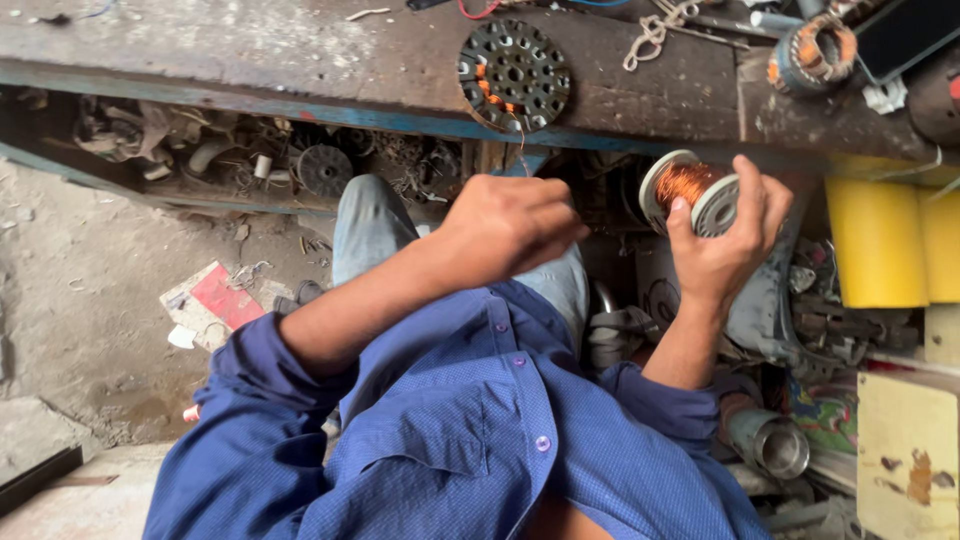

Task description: The person winds copper wire by hand into the slots of a circular metal stator component. They repeatedly pull wire from a spool, thread it through slots, and continue winding around the stator.

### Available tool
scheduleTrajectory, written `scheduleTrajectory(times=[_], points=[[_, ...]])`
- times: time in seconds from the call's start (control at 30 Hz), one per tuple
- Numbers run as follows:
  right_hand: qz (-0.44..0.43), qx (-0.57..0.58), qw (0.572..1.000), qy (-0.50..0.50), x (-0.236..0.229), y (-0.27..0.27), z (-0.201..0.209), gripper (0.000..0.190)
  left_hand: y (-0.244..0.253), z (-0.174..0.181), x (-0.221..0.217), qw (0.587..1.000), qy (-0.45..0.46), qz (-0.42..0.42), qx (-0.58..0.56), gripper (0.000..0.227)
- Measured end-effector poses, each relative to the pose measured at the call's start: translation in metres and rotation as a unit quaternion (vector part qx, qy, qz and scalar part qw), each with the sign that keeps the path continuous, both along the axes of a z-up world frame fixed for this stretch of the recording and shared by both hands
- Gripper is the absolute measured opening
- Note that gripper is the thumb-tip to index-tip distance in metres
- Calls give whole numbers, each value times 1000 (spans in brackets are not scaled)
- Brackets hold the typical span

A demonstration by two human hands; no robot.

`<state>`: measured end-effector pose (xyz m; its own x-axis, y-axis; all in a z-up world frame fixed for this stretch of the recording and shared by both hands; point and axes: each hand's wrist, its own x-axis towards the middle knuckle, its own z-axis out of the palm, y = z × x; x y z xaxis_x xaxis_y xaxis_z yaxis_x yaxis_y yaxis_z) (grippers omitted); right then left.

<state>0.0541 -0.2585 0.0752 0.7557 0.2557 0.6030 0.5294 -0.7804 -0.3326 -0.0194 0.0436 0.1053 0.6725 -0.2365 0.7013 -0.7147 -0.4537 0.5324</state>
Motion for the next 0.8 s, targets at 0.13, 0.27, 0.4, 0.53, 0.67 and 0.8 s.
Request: scheduleTrajectory(times=[0.13,0.27,0.4,0.53,0.67,0.8], points=[[-16,-11,1000,-1,1,-12,3,62,13,-5,-1,986,127,-21,-103,22],[-8,-12,1000,7,-5,-13,7,64,19,-14,2,958,202,-22,-203,23],[13,-31,998,59,-6,-11,18,64,24,-16,9,943,227,-44,-240,24],[172,-50,961,210,-1,-17,34,62,31,-19,14,928,244,-59,-276,26],[402,106,810,415,-8,-20,37,60,37,-23,29,931,222,-30,-289,25],[497,448,567,481,-19,-29,27,55,41,-22,37,893,273,-26,-356,20]])
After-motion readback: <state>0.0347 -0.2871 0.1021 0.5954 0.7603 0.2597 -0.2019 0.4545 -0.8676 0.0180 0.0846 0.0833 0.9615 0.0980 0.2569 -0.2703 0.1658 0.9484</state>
